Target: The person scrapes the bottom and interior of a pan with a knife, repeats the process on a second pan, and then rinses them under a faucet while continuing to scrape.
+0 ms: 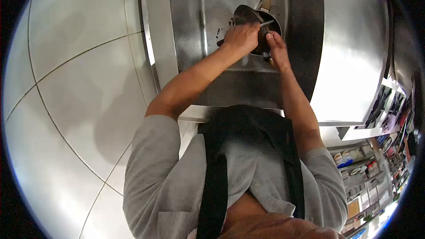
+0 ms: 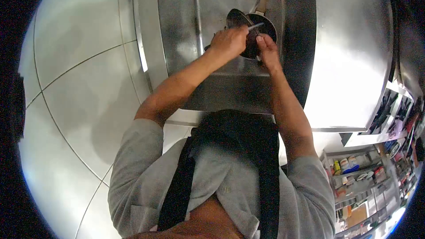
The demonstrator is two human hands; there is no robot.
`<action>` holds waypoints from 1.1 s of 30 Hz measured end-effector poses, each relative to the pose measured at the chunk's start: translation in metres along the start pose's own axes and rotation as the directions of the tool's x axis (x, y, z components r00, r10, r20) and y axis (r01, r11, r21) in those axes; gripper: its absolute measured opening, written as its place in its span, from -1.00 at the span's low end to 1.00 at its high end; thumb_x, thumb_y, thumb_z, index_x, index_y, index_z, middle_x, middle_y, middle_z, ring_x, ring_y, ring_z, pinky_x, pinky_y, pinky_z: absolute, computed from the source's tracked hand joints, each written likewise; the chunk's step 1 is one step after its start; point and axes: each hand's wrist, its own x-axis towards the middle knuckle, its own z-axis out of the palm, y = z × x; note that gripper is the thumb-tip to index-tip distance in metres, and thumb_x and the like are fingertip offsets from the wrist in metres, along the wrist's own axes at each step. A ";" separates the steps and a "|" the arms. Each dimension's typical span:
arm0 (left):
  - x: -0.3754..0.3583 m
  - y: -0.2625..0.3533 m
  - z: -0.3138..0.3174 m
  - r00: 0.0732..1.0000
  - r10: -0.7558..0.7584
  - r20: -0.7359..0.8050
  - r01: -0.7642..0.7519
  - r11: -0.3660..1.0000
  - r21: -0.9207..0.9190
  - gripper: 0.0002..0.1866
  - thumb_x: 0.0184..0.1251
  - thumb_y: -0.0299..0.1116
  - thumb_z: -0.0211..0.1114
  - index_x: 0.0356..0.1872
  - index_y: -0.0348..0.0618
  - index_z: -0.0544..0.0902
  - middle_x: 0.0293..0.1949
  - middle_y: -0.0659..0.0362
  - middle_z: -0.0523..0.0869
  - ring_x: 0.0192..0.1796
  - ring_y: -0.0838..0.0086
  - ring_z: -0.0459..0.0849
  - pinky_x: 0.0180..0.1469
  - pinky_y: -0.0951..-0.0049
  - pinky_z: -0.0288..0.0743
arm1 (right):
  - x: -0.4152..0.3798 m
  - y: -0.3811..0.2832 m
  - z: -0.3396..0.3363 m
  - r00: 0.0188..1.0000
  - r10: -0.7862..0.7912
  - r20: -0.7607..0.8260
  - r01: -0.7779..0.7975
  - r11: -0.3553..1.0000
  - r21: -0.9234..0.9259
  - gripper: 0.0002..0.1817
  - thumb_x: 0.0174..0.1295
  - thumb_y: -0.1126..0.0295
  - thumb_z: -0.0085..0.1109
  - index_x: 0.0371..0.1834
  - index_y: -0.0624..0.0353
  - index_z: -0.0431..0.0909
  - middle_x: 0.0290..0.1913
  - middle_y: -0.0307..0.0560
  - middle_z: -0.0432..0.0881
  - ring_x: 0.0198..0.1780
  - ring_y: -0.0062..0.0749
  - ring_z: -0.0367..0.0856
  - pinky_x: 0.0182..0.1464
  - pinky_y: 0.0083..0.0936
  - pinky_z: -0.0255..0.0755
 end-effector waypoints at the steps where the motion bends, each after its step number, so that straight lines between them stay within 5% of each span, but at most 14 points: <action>1: 0.005 -0.003 -0.002 1.000 -0.015 -0.013 0.014 1.000 -0.003 -0.81 0.27 -0.37 0.02 -0.24 -0.22 0.56 -0.30 -0.13 0.69 -0.25 -0.03 0.69 -0.17 -0.03 0.55 | -0.004 -0.005 -0.008 0.994 0.095 0.047 -0.095 0.995 -0.020 -0.70 0.37 0.18 0.09 -0.05 0.19 0.56 -0.20 -0.24 0.60 -0.10 -0.50 0.47 0.05 -0.53 0.32; 4: 0.015 -0.011 -0.013 0.999 -0.034 0.028 0.032 0.998 0.054 -0.78 0.33 -0.34 -0.02 -0.23 -0.23 0.56 -0.28 -0.14 0.69 -0.20 -0.05 0.68 -0.14 -0.02 0.54 | -0.002 0.023 -0.031 0.948 0.286 -0.136 -0.299 0.951 -0.083 -0.68 0.38 0.19 0.07 0.01 0.19 0.54 -0.13 -0.16 0.62 -0.02 -0.40 0.48 0.12 -0.48 0.30; 10: 0.024 -0.021 -0.031 0.999 -0.022 -0.037 0.025 0.995 0.092 -0.78 0.32 -0.32 0.00 -0.26 -0.24 0.55 -0.36 -0.16 0.69 -0.26 -0.07 0.68 -0.18 -0.05 0.53 | -0.004 -0.020 -0.013 0.968 0.153 0.200 -0.076 0.935 -0.346 -0.65 0.37 0.22 0.08 0.10 0.20 0.51 -0.01 -0.12 0.63 0.05 -0.42 0.50 0.18 -0.47 0.28; 14: -0.003 0.012 -0.019 0.996 0.018 0.088 -0.028 0.994 0.107 -0.82 0.23 -0.33 0.08 -0.29 -0.20 0.55 -0.40 -0.15 0.68 -0.30 -0.06 0.69 -0.25 -0.07 0.55 | 0.006 -0.006 -0.007 0.981 0.079 0.175 -0.042 0.978 -0.204 -0.67 0.35 0.23 0.10 0.06 0.19 0.54 -0.07 -0.14 0.65 -0.03 -0.43 0.53 0.10 -0.49 0.34; 16: -0.005 0.009 -0.019 1.000 0.023 0.019 -0.025 0.996 0.086 -0.85 0.23 -0.35 0.07 -0.31 -0.20 0.54 -0.41 -0.15 0.67 -0.30 -0.06 0.69 -0.25 -0.05 0.55 | 0.003 -0.014 0.002 0.983 0.083 0.166 -0.059 0.988 -0.141 -0.68 0.35 0.24 0.10 0.04 0.19 0.54 -0.09 -0.12 0.65 -0.06 -0.42 0.55 0.06 -0.48 0.37; 19: 0.014 -0.013 -0.032 1.000 -0.015 -0.017 0.016 0.994 0.108 -0.85 0.23 -0.37 0.06 -0.30 -0.19 0.54 -0.40 -0.14 0.67 -0.29 -0.05 0.69 -0.24 -0.05 0.55 | -0.004 -0.029 0.005 0.993 0.026 0.111 0.008 0.954 -0.299 -0.69 0.34 0.25 0.11 0.03 0.19 0.55 -0.08 -0.10 0.66 -0.07 -0.39 0.55 0.04 -0.46 0.38; 22: -0.010 0.018 -0.011 0.993 0.055 0.102 -0.067 0.990 0.121 -0.85 0.25 -0.38 0.05 -0.30 -0.20 0.54 -0.39 -0.13 0.68 -0.29 -0.06 0.69 -0.24 -0.04 0.55 | 0.011 -0.004 0.001 0.988 -0.039 0.149 0.071 0.975 -0.213 -0.70 0.32 0.27 0.13 0.02 0.20 0.55 -0.08 -0.05 0.66 -0.07 -0.36 0.56 0.04 -0.45 0.37; 24: 0.009 -0.016 -0.007 1.000 -0.021 -0.020 0.023 0.995 0.096 -0.85 0.27 -0.35 0.06 -0.33 -0.20 0.52 -0.40 -0.12 0.68 -0.32 -0.07 0.67 -0.29 -0.04 0.54 | 0.004 -0.020 0.000 0.990 0.053 0.131 -0.023 0.974 -0.227 -0.72 0.32 0.29 0.13 0.00 0.20 0.56 -0.10 -0.04 0.66 -0.07 -0.35 0.56 0.04 -0.45 0.37; 29: -0.012 0.008 0.008 0.998 0.067 0.006 -0.067 0.997 0.037 -0.83 0.31 -0.36 0.02 -0.32 -0.23 0.52 -0.42 -0.16 0.66 -0.33 -0.08 0.67 -0.29 -0.07 0.53 | 0.009 -0.011 -0.001 0.984 0.073 0.165 -0.037 0.976 -0.215 -0.71 0.32 0.28 0.10 -0.02 0.23 0.56 -0.14 -0.04 0.64 -0.08 -0.36 0.55 0.04 -0.44 0.36; 33: 0.006 -0.021 0.015 0.997 -0.051 -0.057 0.051 0.999 -0.003 -0.84 0.31 -0.36 0.02 -0.33 -0.21 0.51 -0.43 -0.19 0.65 -0.31 -0.11 0.67 -0.27 -0.08 0.52 | 0.001 -0.011 -0.004 0.968 0.157 0.196 -0.119 0.974 -0.191 -0.68 0.33 0.24 0.10 -0.01 0.24 0.56 -0.12 -0.06 0.64 -0.08 -0.36 0.55 0.05 -0.43 0.36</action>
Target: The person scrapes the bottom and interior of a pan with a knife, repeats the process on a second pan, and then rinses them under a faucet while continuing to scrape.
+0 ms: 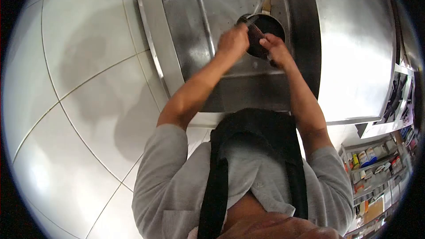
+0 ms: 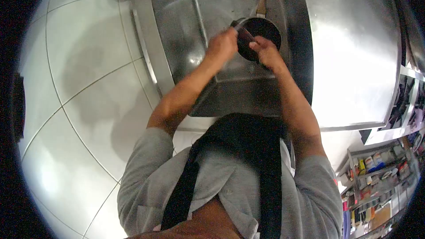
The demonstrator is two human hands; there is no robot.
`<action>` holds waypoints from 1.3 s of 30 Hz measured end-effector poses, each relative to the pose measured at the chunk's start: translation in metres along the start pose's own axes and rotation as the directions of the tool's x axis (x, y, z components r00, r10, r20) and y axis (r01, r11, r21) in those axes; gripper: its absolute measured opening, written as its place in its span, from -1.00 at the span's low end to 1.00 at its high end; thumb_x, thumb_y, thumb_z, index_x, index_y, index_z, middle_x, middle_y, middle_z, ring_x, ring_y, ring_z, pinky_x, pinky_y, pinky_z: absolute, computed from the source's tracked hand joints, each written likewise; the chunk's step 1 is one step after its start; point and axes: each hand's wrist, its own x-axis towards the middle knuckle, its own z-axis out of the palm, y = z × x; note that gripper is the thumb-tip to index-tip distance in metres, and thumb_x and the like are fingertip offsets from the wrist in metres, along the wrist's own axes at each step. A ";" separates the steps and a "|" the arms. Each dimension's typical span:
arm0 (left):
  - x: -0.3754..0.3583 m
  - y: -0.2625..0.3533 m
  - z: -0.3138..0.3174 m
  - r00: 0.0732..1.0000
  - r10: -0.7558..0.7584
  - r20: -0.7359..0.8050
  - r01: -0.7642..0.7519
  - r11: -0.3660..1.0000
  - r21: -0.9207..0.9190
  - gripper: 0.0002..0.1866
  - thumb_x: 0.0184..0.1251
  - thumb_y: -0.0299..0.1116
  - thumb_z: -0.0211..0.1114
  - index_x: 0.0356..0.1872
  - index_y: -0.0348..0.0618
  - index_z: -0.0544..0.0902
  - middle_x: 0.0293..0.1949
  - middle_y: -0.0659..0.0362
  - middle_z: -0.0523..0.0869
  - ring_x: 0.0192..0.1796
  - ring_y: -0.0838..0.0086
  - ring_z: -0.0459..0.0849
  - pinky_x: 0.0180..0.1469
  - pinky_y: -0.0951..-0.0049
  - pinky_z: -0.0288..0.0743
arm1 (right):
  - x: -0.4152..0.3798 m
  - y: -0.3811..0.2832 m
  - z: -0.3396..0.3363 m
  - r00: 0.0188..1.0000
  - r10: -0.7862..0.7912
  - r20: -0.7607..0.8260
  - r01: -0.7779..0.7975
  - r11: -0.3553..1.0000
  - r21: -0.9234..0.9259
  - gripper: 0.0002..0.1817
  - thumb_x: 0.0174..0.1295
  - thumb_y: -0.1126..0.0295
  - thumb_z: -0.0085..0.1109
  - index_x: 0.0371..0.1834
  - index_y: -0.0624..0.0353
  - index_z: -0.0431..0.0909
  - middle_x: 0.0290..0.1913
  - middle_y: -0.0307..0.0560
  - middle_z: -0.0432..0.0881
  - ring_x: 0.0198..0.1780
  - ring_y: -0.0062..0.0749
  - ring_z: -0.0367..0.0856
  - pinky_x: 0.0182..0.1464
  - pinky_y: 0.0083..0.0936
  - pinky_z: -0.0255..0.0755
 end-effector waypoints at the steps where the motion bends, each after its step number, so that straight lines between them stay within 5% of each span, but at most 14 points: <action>1: -0.012 0.022 -0.008 0.997 -0.009 0.080 0.007 1.000 0.021 -0.83 0.32 -0.37 0.00 -0.36 -0.21 0.52 -0.43 -0.17 0.65 -0.31 -0.09 0.66 -0.28 -0.08 0.50 | 0.007 -0.002 0.000 1.000 -0.022 0.001 0.022 1.000 0.018 -0.68 0.33 0.23 0.10 -0.02 0.24 0.56 -0.11 -0.06 0.65 -0.08 -0.36 0.55 0.05 -0.42 0.36; 4: -0.015 0.011 0.004 0.998 0.059 0.015 -0.059 0.998 -0.008 -0.83 0.30 -0.37 0.02 -0.30 -0.22 0.53 -0.41 -0.15 0.67 -0.31 -0.06 0.68 -0.27 -0.05 0.53 | 0.009 0.003 0.001 0.998 0.007 -0.061 -0.004 0.999 0.043 -0.82 0.38 0.34 0.02 -0.15 0.22 0.53 -0.28 -0.30 0.56 -0.22 -0.60 0.41 -0.07 -0.58 0.30; 6: -0.002 0.004 0.000 0.999 0.021 -0.046 -0.022 0.999 -0.030 -0.85 0.30 -0.40 0.01 -0.34 -0.24 0.50 -0.40 -0.18 0.66 -0.29 -0.11 0.66 -0.25 -0.05 0.52 | 0.005 0.011 0.003 0.995 0.070 -0.064 -0.065 0.995 0.075 -0.73 0.34 0.27 0.09 -0.05 0.23 0.54 -0.17 -0.19 0.61 -0.14 -0.48 0.48 0.00 -0.49 0.34; 10: -0.021 0.019 0.001 0.990 0.085 0.117 -0.090 0.995 0.033 -0.86 0.28 -0.40 0.03 -0.35 -0.25 0.51 -0.41 -0.14 0.66 -0.34 -0.09 0.67 -0.30 -0.05 0.52 | -0.004 -0.023 -0.002 0.997 0.081 0.012 -0.081 0.997 -0.014 -0.67 0.33 0.25 0.12 0.03 0.24 0.54 -0.11 -0.14 0.64 -0.10 -0.45 0.52 0.03 -0.47 0.35; 13: -0.002 0.003 -0.008 0.998 0.056 -0.040 -0.057 0.998 -0.019 -0.87 0.27 -0.40 0.03 -0.32 -0.23 0.50 -0.43 -0.15 0.66 -0.35 -0.11 0.67 -0.30 -0.08 0.53 | -0.001 -0.011 0.004 0.996 0.082 -0.035 -0.078 0.990 0.120 -0.69 0.33 0.28 0.11 0.00 0.26 0.55 -0.13 -0.16 0.63 -0.12 -0.46 0.50 0.00 -0.50 0.35; 15: -0.017 0.020 -0.002 0.992 0.018 0.125 -0.025 0.998 0.051 -0.85 0.29 -0.36 0.04 -0.30 -0.20 0.52 -0.42 -0.15 0.67 -0.32 -0.08 0.68 -0.27 -0.07 0.54 | 0.002 -0.013 0.000 0.996 0.085 -0.016 -0.083 0.990 0.111 -0.71 0.33 0.28 0.12 -0.01 0.25 0.55 -0.16 -0.19 0.63 -0.13 -0.48 0.49 -0.01 -0.52 0.34; 19: 0.011 -0.006 -0.015 0.995 -0.011 0.096 0.007 0.999 0.042 -0.83 0.28 -0.35 0.03 -0.30 -0.21 0.54 -0.40 -0.16 0.68 -0.29 -0.10 0.68 -0.23 -0.06 0.55 | 0.000 -0.006 0.000 0.999 0.045 0.017 -0.046 0.997 0.066 -0.79 0.38 0.33 0.03 -0.09 0.22 0.54 -0.22 -0.28 0.60 -0.20 -0.57 0.46 -0.04 -0.54 0.33; 23: -0.006 0.020 -0.023 0.958 -0.009 0.288 -0.021 0.995 0.100 -0.78 0.26 -0.31 0.07 -0.21 -0.20 0.58 -0.33 -0.15 0.70 -0.26 -0.04 0.70 -0.19 -0.06 0.54 | -0.003 -0.006 -0.003 0.999 0.038 0.023 -0.039 0.999 0.032 -0.74 0.34 0.25 0.08 -0.08 0.21 0.55 -0.26 -0.24 0.59 -0.20 -0.50 0.46 -0.07 -0.53 0.34; 27: 0.014 -0.020 -0.020 0.987 -0.080 0.140 0.078 0.997 0.020 -0.79 0.24 -0.31 0.09 -0.23 -0.18 0.60 -0.33 -0.15 0.69 -0.24 -0.07 0.69 -0.18 -0.05 0.54 | -0.009 -0.012 0.000 1.000 0.030 0.006 -0.030 0.998 -0.056 -0.76 0.34 0.26 0.06 -0.11 0.20 0.54 -0.31 -0.28 0.55 -0.25 -0.51 0.44 -0.13 -0.53 0.33; 28: 0.013 -0.009 -0.025 0.963 -0.126 0.238 0.129 0.992 0.003 -0.80 0.24 -0.32 0.08 -0.25 -0.18 0.60 -0.31 -0.13 0.70 -0.21 -0.07 0.68 -0.15 -0.04 0.54 | -0.009 -0.018 -0.001 1.000 0.006 0.000 -0.006 0.992 -0.123 -0.76 0.34 0.27 0.06 -0.12 0.20 0.54 -0.32 -0.29 0.55 -0.26 -0.51 0.43 -0.14 -0.54 0.33; 31: -0.004 0.011 -0.031 0.944 -0.085 0.320 0.084 0.996 0.018 -0.78 0.21 -0.34 0.09 -0.21 -0.15 0.62 -0.26 -0.12 0.70 -0.17 -0.05 0.68 -0.11 0.01 0.53 | -0.016 -0.030 0.001 0.985 0.169 0.019 -0.170 0.985 0.037 -0.76 0.33 0.27 0.08 -0.09 0.17 0.55 -0.27 -0.29 0.57 -0.22 -0.49 0.46 -0.10 -0.54 0.34; 33: 0.013 -0.026 -0.029 0.952 -0.204 0.229 0.205 0.979 0.022 -0.80 0.20 -0.37 0.09 -0.22 -0.17 0.62 -0.28 -0.15 0.69 -0.15 -0.06 0.67 -0.09 0.01 0.52 | -0.005 -0.013 -0.005 0.989 0.115 0.090 -0.117 0.993 0.018 -0.73 0.32 0.27 0.10 -0.02 0.16 0.55 -0.22 -0.29 0.59 -0.16 -0.49 0.48 -0.06 -0.53 0.35; 39: -0.006 -0.033 -0.005 0.962 -0.241 0.126 0.259 0.952 -0.161 -0.80 0.30 -0.30 0.07 -0.26 -0.19 0.58 -0.28 -0.17 0.67 -0.17 -0.09 0.65 -0.13 0.00 0.48 | 0.012 -0.053 0.016 0.960 0.204 0.189 -0.192 0.978 -0.077 -0.68 0.31 0.27 0.11 0.03 0.21 0.54 -0.21 -0.22 0.61 -0.15 -0.52 0.48 -0.03 -0.53 0.35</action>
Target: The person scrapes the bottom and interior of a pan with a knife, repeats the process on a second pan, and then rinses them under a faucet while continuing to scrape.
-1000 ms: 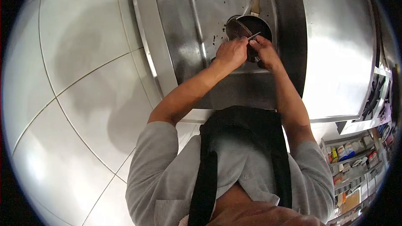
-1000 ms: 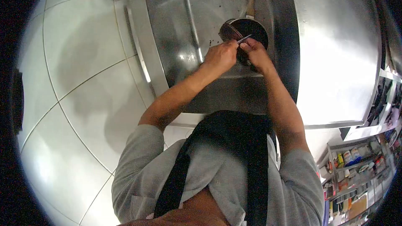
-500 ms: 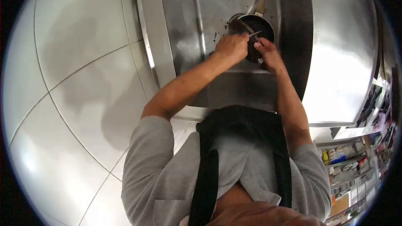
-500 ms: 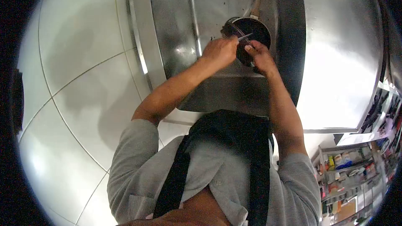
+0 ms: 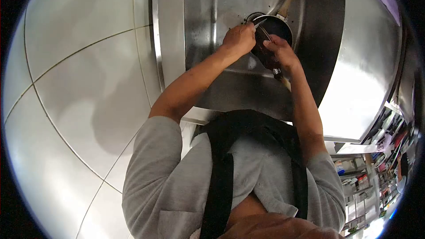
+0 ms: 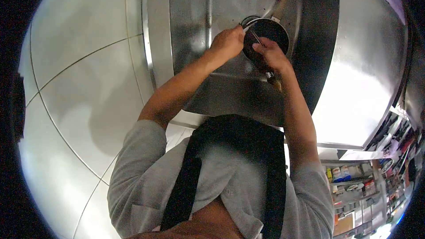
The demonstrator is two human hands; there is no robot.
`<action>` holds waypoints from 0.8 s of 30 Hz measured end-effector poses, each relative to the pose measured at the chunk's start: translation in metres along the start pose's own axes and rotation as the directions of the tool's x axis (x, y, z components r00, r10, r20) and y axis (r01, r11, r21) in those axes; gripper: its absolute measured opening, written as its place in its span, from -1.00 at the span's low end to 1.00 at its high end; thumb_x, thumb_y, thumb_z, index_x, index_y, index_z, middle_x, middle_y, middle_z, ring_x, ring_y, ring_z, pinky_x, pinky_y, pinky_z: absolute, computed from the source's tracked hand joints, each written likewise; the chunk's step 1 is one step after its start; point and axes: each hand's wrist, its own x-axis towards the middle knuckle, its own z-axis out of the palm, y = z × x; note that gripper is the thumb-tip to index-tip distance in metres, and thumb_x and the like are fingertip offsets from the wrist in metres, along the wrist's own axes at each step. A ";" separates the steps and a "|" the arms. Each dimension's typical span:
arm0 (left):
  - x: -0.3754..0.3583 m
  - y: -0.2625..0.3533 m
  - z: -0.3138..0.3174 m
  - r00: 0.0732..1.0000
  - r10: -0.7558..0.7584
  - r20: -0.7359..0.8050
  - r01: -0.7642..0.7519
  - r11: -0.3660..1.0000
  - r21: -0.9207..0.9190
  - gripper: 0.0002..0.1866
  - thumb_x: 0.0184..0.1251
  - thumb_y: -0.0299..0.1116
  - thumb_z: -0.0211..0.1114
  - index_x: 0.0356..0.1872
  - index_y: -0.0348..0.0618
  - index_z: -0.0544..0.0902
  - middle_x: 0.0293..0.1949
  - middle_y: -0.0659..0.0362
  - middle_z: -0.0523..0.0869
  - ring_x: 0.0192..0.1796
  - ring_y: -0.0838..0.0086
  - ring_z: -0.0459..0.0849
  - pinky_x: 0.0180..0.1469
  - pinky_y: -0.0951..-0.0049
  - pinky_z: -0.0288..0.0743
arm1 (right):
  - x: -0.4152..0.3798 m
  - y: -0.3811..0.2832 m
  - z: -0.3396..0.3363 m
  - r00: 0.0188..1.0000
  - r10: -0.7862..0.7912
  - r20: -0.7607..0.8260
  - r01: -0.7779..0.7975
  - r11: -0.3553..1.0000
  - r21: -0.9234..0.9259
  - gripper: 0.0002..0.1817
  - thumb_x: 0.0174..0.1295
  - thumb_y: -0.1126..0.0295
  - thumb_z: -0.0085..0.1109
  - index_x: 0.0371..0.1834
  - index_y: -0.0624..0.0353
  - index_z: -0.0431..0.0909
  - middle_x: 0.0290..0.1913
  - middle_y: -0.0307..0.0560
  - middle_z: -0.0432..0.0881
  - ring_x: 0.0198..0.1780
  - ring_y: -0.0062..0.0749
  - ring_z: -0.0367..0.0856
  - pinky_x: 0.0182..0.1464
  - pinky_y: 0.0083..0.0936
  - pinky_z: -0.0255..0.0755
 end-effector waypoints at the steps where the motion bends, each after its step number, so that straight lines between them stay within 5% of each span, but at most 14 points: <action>1: -0.001 -0.002 0.000 1.000 -0.006 -0.002 0.006 1.000 -0.013 -0.80 0.30 -0.30 0.07 -0.26 -0.19 0.58 -0.28 -0.17 0.67 -0.17 -0.09 0.65 -0.12 0.00 0.48 | 0.003 -0.004 0.001 1.000 -0.015 -0.002 0.015 0.998 -0.063 -0.68 0.31 0.26 0.12 0.03 0.21 0.53 -0.20 -0.20 0.62 -0.16 -0.52 0.49 -0.03 -0.54 0.35; 5: 0.014 -0.012 -0.019 0.998 -0.002 -0.058 0.000 1.000 -0.019 -0.79 0.31 -0.27 0.07 -0.27 -0.18 0.58 -0.27 -0.14 0.67 -0.16 -0.09 0.64 -0.12 0.01 0.48 | -0.012 -0.015 0.005 0.996 -0.071 -0.050 0.059 0.978 -0.202 -0.68 0.31 0.23 0.14 -0.02 0.24 0.54 -0.24 -0.22 0.61 -0.21 -0.52 0.47 -0.08 -0.53 0.35; 8: 0.024 -0.016 -0.032 0.986 0.105 -0.126 -0.113 0.992 -0.059 -0.79 0.32 -0.30 0.05 -0.25 -0.19 0.58 -0.27 -0.15 0.67 -0.17 -0.08 0.66 -0.12 0.01 0.50 | -0.032 -0.012 0.009 0.977 -0.154 -0.148 0.123 0.972 -0.200 -0.75 0.32 0.25 0.14 -0.13 0.23 0.54 -0.36 -0.31 0.53 -0.30 -0.57 0.40 -0.18 -0.55 0.32; 11: -0.002 0.019 -0.047 0.998 0.059 -0.039 -0.058 0.998 0.018 -0.79 0.32 -0.33 0.02 -0.26 -0.22 0.57 -0.32 -0.18 0.67 -0.20 -0.08 0.67 -0.13 -0.01 0.51 | -0.029 0.017 -0.002 0.975 -0.170 -0.142 0.159 0.984 -0.084 -0.79 0.33 0.29 0.14 -0.19 0.22 0.52 -0.40 -0.36 0.44 -0.33 -0.61 0.32 -0.24 -0.61 0.26; 14: -0.030 0.030 -0.042 0.983 0.178 -0.036 -0.175 0.983 0.059 -0.77 0.33 -0.30 0.01 -0.28 -0.24 0.57 -0.34 -0.18 0.68 -0.22 -0.07 0.69 -0.19 -0.02 0.54 | -0.035 0.018 0.002 0.958 -0.218 -0.189 0.202 0.974 -0.102 -0.81 0.33 0.29 0.15 -0.18 0.20 0.54 -0.41 -0.40 0.41 -0.34 -0.66 0.28 -0.27 -0.65 0.22; 17: -0.006 0.008 -0.052 0.980 0.157 -0.123 -0.146 0.985 0.094 -0.78 0.31 -0.30 0.05 -0.30 -0.24 0.57 -0.36 -0.15 0.69 -0.24 -0.03 0.70 -0.20 -0.04 0.54 | -0.032 0.020 0.007 0.962 -0.216 -0.168 0.201 0.974 -0.103 -0.81 0.33 0.29 0.15 -0.18 0.19 0.55 -0.41 -0.42 0.41 -0.33 -0.68 0.29 -0.26 -0.65 0.23; 21: -0.038 0.027 -0.043 0.963 0.268 0.022 -0.269 0.960 0.080 -0.78 0.29 -0.29 0.08 -0.30 -0.26 0.56 -0.38 -0.15 0.69 -0.25 -0.02 0.70 -0.22 -0.03 0.55 | -0.041 0.014 0.012 0.962 -0.220 -0.165 0.211 0.975 -0.070 -0.83 0.35 0.31 0.13 -0.17 0.16 0.55 -0.39 -0.42 0.44 -0.31 -0.69 0.32 -0.22 -0.65 0.25; 24: -0.003 -0.004 -0.052 0.982 0.163 -0.095 -0.153 0.983 0.098 -0.77 0.28 -0.27 0.10 -0.30 -0.26 0.56 -0.41 -0.14 0.68 -0.32 -0.05 0.69 -0.27 -0.03 0.54 | -0.046 0.011 0.017 0.963 -0.205 -0.173 0.196 0.978 -0.067 -0.85 0.36 0.31 0.10 -0.18 0.15 0.55 -0.37 -0.43 0.45 -0.31 -0.69 0.33 -0.19 -0.67 0.25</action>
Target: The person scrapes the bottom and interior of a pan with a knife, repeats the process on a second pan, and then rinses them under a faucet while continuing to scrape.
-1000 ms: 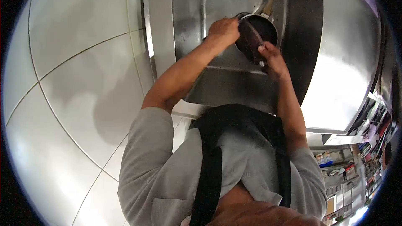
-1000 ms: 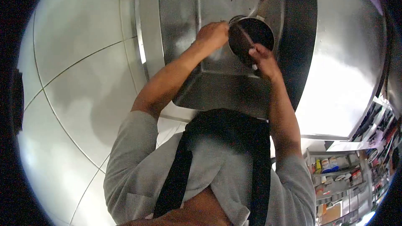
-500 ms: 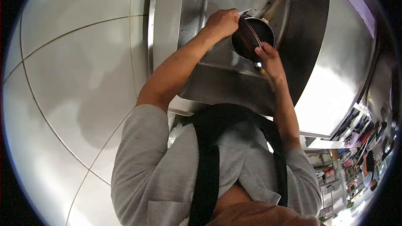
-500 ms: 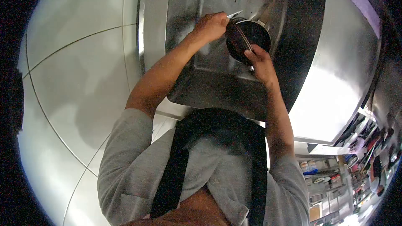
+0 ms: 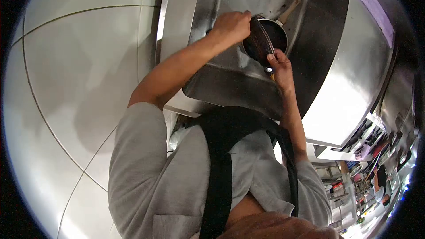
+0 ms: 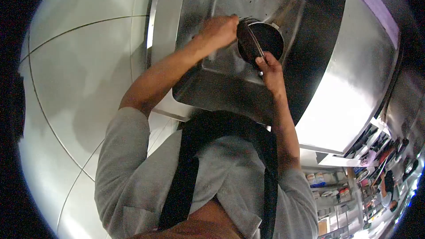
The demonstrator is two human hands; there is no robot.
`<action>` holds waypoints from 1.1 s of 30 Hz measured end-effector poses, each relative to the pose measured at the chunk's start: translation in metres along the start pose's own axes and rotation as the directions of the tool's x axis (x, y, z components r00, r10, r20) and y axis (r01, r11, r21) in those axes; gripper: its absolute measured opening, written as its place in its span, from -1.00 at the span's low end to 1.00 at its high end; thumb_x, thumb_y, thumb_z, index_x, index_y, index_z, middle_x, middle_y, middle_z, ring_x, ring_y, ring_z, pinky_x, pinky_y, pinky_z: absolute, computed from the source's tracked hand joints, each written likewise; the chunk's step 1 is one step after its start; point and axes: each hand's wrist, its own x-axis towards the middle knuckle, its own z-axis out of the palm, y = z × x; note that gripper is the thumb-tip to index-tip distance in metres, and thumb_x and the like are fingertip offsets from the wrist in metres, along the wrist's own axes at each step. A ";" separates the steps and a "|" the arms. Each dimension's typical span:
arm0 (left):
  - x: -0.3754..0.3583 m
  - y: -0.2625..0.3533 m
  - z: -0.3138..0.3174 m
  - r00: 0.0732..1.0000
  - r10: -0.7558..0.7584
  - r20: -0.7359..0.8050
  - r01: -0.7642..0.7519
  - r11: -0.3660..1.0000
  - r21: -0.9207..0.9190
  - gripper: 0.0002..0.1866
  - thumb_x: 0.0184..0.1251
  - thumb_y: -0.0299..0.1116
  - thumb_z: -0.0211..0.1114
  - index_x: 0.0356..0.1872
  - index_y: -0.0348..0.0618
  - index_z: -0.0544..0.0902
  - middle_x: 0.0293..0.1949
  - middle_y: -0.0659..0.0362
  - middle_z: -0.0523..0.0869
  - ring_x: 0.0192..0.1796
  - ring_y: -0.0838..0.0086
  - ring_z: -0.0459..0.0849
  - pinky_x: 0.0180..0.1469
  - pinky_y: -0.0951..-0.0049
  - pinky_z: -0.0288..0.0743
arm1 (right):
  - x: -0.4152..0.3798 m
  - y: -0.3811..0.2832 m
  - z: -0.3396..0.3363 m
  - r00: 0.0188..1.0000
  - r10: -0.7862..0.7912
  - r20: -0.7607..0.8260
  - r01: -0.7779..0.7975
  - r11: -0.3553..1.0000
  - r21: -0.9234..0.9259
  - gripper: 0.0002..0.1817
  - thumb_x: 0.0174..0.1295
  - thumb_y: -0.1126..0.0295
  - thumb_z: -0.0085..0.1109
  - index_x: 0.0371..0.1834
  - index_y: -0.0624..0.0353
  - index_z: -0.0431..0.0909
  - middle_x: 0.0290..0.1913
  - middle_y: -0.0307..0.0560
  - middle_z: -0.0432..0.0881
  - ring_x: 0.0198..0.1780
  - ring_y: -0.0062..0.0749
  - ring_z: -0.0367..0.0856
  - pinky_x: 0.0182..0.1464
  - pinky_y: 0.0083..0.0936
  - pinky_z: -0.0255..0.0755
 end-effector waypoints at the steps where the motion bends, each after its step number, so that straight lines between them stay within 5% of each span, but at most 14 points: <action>1: -0.012 0.013 0.001 0.995 0.045 -0.085 -0.048 0.998 -0.032 -0.79 0.25 -0.31 0.10 -0.31 -0.26 0.56 -0.44 -0.13 0.67 -0.33 -0.05 0.69 -0.28 -0.03 0.54 | 0.000 -0.003 0.000 1.000 -0.011 -0.004 0.011 1.000 0.008 -0.85 0.36 0.31 0.11 -0.18 0.15 0.55 -0.37 -0.44 0.45 -0.31 -0.69 0.33 -0.19 -0.68 0.24; 4: -0.042 0.050 -0.001 0.987 0.102 0.121 -0.101 0.995 -0.012 -0.84 0.19 -0.38 0.09 -0.31 -0.22 0.56 -0.40 -0.10 0.69 -0.29 -0.01 0.70 -0.25 -0.01 0.56 | 0.000 -0.005 -0.001 1.000 -0.001 -0.031 0.000 1.000 -0.024 -0.84 0.34 0.32 0.13 -0.14 0.16 0.56 -0.35 -0.42 0.47 -0.29 -0.68 0.35 -0.18 -0.67 0.26; 8: -0.014 0.019 -0.008 1.000 0.001 -0.031 -0.001 1.000 -0.018 -0.84 0.21 -0.39 0.08 -0.32 -0.25 0.56 -0.42 -0.12 0.69 -0.30 -0.01 0.71 -0.26 0.02 0.58 | 0.004 0.001 0.000 0.999 -0.038 0.020 0.039 0.999 -0.010 -0.83 0.34 0.33 0.14 -0.12 0.16 0.57 -0.35 -0.41 0.48 -0.29 -0.68 0.36 -0.18 -0.67 0.27; 11: -0.049 0.054 0.009 0.983 0.162 0.090 -0.158 0.986 -0.052 -0.82 0.21 -0.39 0.08 -0.28 -0.27 0.57 -0.38 -0.15 0.69 -0.28 -0.05 0.71 -0.23 -0.01 0.58 | 0.007 -0.005 0.004 0.999 -0.031 -0.016 0.031 0.998 0.047 -0.86 0.33 0.34 0.15 -0.19 0.17 0.56 -0.37 -0.42 0.46 -0.29 -0.68 0.33 -0.19 -0.67 0.25; 14: -0.018 0.017 -0.001 0.996 -0.092 -0.001 0.092 0.996 0.009 -0.82 0.26 -0.39 0.06 -0.26 -0.27 0.57 -0.36 -0.14 0.70 -0.27 -0.03 0.71 -0.22 -0.03 0.56 | 0.005 -0.010 0.000 1.000 -0.010 -0.007 0.010 1.000 0.004 -0.87 0.32 0.34 0.16 -0.20 0.15 0.56 -0.37 -0.43 0.45 -0.29 -0.67 0.33 -0.18 -0.67 0.24; 16: 0.014 -0.040 0.001 0.989 -0.128 -0.076 0.114 0.981 -0.158 -0.78 0.33 -0.32 0.08 -0.19 -0.24 0.58 -0.38 -0.12 0.69 -0.33 -0.05 0.69 -0.24 0.00 0.54 | 0.000 -0.012 -0.005 1.000 -0.015 0.010 0.015 1.000 -0.001 -0.88 0.31 0.35 0.16 -0.21 0.14 0.56 -0.38 -0.43 0.45 -0.28 -0.66 0.33 -0.17 -0.67 0.24; 19: 0.037 -0.041 -0.021 0.932 0.186 -0.311 -0.238 0.962 -0.136 -0.72 0.38 -0.18 0.14 -0.11 -0.18 0.61 -0.48 0.02 0.67 -0.52 0.19 0.64 -0.44 0.24 0.52 | -0.009 -0.014 -0.016 0.995 -0.042 0.086 0.035 0.996 0.077 -0.90 0.32 0.38 0.15 -0.21 0.14 0.57 -0.37 -0.41 0.47 -0.27 -0.65 0.36 -0.15 -0.66 0.25; 21: 0.038 -0.024 -0.055 0.992 0.044 0.115 0.012 0.897 -0.442 -0.67 0.38 -0.10 0.18 -0.09 -0.15 0.61 -0.55 0.15 0.62 -0.61 0.42 0.54 -0.55 0.43 0.42 | -0.012 -0.030 -0.028 0.981 -0.064 0.181 0.038 0.989 0.146 -0.91 0.33 0.42 0.12 -0.20 0.15 0.58 -0.35 -0.40 0.51 -0.25 -0.65 0.39 -0.14 -0.65 0.28; 23: 0.044 -0.023 -0.059 0.911 0.059 0.409 0.239 0.732 -0.638 -0.65 0.37 -0.03 0.21 -0.07 -0.09 0.62 -0.68 0.36 0.48 -0.70 0.77 0.33 -0.68 0.66 0.17 | -0.014 -0.040 -0.031 0.979 -0.121 0.167 0.072 0.959 0.273 -0.89 0.34 0.42 0.10 -0.18 0.17 0.58 -0.33 -0.37 0.54 -0.23 -0.65 0.43 -0.12 -0.64 0.30; 25: 0.048 -0.019 -0.070 0.858 0.145 0.494 0.244 0.730 -0.638 -0.66 0.38 -0.04 0.21 -0.08 -0.08 0.62 -0.68 0.37 0.45 -0.71 0.76 0.30 -0.68 0.65 0.13 | -0.018 -0.052 -0.029 0.987 -0.116 0.115 0.058 0.908 0.416 -0.86 0.35 0.42 0.07 -0.14 0.19 0.59 -0.28 -0.33 0.59 -0.20 -0.64 0.48 -0.08 -0.62 0.35; 28: 0.052 -0.011 -0.068 0.859 0.142 0.491 0.238 0.739 -0.630 -0.69 0.37 -0.07 0.22 -0.11 -0.08 0.62 -0.66 0.38 0.44 -0.70 0.74 0.27 -0.68 0.63 0.09 | -0.011 -0.043 -0.042 0.980 -0.069 0.189 0.003 0.945 0.327 -0.90 0.34 0.44 0.09 -0.17 0.19 0.56 -0.30 -0.35 0.55 -0.20 -0.66 0.45 -0.07 -0.65 0.31; 31: 0.059 0.002 -0.056 0.893 0.153 0.424 0.100 0.850 -0.517 -0.71 0.36 -0.10 0.24 -0.14 -0.10 0.61 -0.61 0.35 0.46 -0.64 0.71 0.30 -0.62 0.60 0.16 | -0.005 -0.048 -0.037 0.986 -0.066 0.155 0.074 0.996 -0.045 -0.93 0.33 0.42 0.13 -0.22 0.17 0.54 -0.33 -0.38 0.48 -0.23 -0.68 0.39 -0.08 -0.68 0.27; 33: 0.064 0.008 -0.040 0.925 0.233 0.300 -0.070 0.880 -0.469 -0.72 0.34 -0.13 0.24 -0.15 -0.12 0.61 -0.56 0.26 0.52 -0.55 0.57 0.41 -0.50 0.47 0.28 | -0.007 -0.044 -0.022 0.995 -0.083 0.049 0.086 0.994 -0.063 -0.92 0.32 0.39 0.15 -0.23 0.15 0.53 -0.33 -0.39 0.44 -0.25 -0.69 0.35 -0.11 -0.70 0.23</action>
